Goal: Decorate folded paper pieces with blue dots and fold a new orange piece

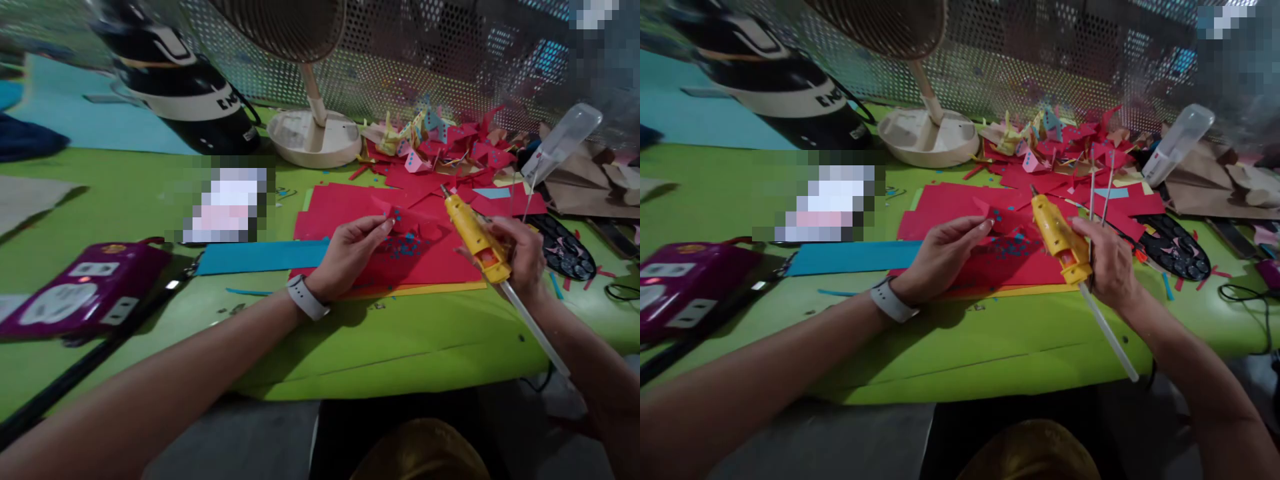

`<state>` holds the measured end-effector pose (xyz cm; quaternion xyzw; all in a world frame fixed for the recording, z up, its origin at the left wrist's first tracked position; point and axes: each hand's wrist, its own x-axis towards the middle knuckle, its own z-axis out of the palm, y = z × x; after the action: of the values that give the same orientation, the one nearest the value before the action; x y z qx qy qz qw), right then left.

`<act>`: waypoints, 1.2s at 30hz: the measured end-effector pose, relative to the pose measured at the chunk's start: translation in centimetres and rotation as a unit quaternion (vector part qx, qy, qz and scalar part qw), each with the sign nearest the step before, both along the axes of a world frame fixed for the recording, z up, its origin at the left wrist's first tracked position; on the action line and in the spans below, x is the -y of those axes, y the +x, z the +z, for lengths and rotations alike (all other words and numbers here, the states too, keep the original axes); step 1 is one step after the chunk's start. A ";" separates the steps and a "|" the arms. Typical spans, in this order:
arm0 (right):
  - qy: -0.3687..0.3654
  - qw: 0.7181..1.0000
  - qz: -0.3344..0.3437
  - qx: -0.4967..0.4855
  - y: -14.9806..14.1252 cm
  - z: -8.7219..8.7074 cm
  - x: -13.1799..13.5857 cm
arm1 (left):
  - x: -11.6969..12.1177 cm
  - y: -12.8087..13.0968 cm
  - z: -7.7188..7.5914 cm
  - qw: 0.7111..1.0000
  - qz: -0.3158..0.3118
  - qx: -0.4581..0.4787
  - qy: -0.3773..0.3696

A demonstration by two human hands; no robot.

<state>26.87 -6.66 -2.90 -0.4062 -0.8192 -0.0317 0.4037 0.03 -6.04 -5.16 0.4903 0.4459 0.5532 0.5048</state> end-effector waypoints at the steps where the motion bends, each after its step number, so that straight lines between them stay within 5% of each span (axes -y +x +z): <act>1: 0.035 0.999 -0.011 0.002 0.3 0.7 0.0 | -0.1 0.0 -0.1 1.000 0.000 0.006 0.003; 6: 0.021 0.989 -0.142 0.044 4.2 2.9 0.5 | -0.4 0.0 -0.6 0.998 0.011 0.053 -0.028; 10: -0.086 0.955 -0.272 0.082 9.2 1.5 1.5 | -0.6 0.0 -0.9 0.997 0.015 0.068 -0.044; 15: -0.168 0.919 -0.349 0.076 12.9 -0.2 2.5 | -0.9 0.1 -0.9 0.996 0.032 0.075 -0.032; 20: -0.194 0.923 -0.320 0.091 14.8 0.2 2.1 | -1.2 0.1 -0.9 0.994 0.076 0.081 -0.016; 25: -0.235 0.928 -0.255 0.138 16.7 3.3 2.5 | -1.3 0.0 -1.0 0.988 0.064 0.143 -0.010; 27: -0.172 0.947 -0.252 0.103 16.1 4.8 2.8 | -1.4 0.0 -1.1 0.985 0.064 0.157 -0.009; 30: -0.066 0.965 -0.236 -0.093 12.2 6.2 2.7 | -1.5 0.0 -1.2 0.985 0.067 0.160 -0.013; 32: -0.138 0.951 -0.168 -0.220 8.0 6.4 2.3 | -1.4 0.0 -1.2 0.985 0.067 0.161 -0.012; 36: -0.320 0.918 -0.004 -0.234 -0.8 5.8 0.8 | -1.2 0.0 -1.0 0.984 0.060 0.169 -0.006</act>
<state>26.10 -7.49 2.90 -0.5131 -0.6661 0.3261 0.4321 0.05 -4.89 -6.13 0.3593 0.3862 0.6543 0.5420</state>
